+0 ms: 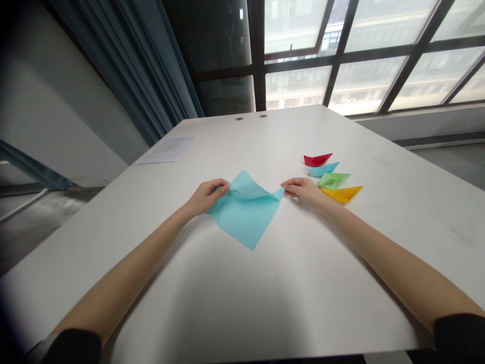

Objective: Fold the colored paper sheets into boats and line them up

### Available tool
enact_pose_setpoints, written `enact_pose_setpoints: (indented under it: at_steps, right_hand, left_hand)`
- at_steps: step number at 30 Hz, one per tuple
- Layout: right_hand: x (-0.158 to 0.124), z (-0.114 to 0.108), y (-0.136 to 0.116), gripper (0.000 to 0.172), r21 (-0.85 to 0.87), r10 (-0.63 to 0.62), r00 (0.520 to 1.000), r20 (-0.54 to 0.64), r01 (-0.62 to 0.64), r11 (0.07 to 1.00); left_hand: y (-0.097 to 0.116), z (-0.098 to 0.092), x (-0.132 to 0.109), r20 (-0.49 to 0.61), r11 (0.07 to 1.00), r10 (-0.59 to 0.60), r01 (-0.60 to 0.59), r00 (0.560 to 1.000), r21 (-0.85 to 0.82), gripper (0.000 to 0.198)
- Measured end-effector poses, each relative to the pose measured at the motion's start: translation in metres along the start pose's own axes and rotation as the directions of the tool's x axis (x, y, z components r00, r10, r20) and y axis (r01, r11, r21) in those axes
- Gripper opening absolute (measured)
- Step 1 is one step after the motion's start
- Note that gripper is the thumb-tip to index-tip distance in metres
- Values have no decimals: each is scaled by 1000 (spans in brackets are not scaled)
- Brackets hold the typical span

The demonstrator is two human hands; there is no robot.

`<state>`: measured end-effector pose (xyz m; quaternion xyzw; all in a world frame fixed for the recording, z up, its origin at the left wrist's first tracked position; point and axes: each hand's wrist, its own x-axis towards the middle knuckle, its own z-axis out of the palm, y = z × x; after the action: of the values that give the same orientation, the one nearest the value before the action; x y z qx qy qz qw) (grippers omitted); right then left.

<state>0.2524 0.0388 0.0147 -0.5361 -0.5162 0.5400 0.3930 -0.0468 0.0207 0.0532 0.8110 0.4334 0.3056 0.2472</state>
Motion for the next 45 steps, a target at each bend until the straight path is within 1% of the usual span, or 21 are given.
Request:
enact_pose_setpoints:
  at_steps: [3, 6, 8, 10, 16, 19, 22, 30, 33, 36, 38, 42, 45]
  right_hand:
    - [0, -3, 2, 16, 50, 6, 998, 57, -9, 999]
    - [-1, -4, 4, 25, 68, -33, 991, 128, 24, 997]
    - [-2, -4, 5, 30, 29, -72, 984, 164, 68, 997]
    - [-3, -4, 5, 33, -27, -97, 979, 182, 104, 994]
    - [-1, -5, 4, 32, -158, -96, 981, 168, 123, 980]
    - [-2, -4, 4, 30, -236, -80, 982, 170, 119, 964]
    - [-4, -3, 2, 26, -319, -68, 987, 143, 111, 941]
    - [-1, -5, 6, 25, -447, -131, 983, 128, 175, 877]
    - [-2, -5, 5, 24, -533, -156, 980, 120, 196, 823]
    - [-5, -5, 0, 23, -644, -196, 975, 106, 217, 733]
    - [-7, -5, -3, 22, -699, -199, 974, 105, 215, 682]
    - [-8, -5, -5, 22, -759, -168, 981, 92, 178, 626]
    - [-7, -5, -3, 20, -793, -183, 981, 69, 165, 587]
  left_hand:
    - [-13, 1, 5, -101, 988, -106, 94, 989, -123, 34]
    - [-22, 3, 9, -189, 966, -184, 142, 965, -215, 33]
    - [-25, 3, 10, -231, 961, -208, 153, 951, -232, 32]
    - [-28, 3, 10, -249, 959, -228, 173, 941, -225, 31]
    - [-36, 3, 12, -295, 946, -298, 241, 908, -217, 24]
    - [-39, 3, 13, -291, 939, -314, 252, 903, -232, 24]
    - [-40, 3, 13, -289, 935, -325, 262, 900, -238, 24]
    - [-40, 3, 12, -279, 926, -354, 292, 893, -241, 23]
    - [-40, 3, 12, -282, 925, -357, 296, 891, -238, 22]
    - [-40, 4, 12, -281, 925, -359, 299, 890, -235, 22]
    - [-40, 4, 12, -277, 928, -352, 296, 894, -225, 21]
    - [-41, 4, 12, -258, 935, -330, 275, 908, -224, 22]
    - [-37, 4, 10, -211, 937, -297, 241, 931, -254, 25]
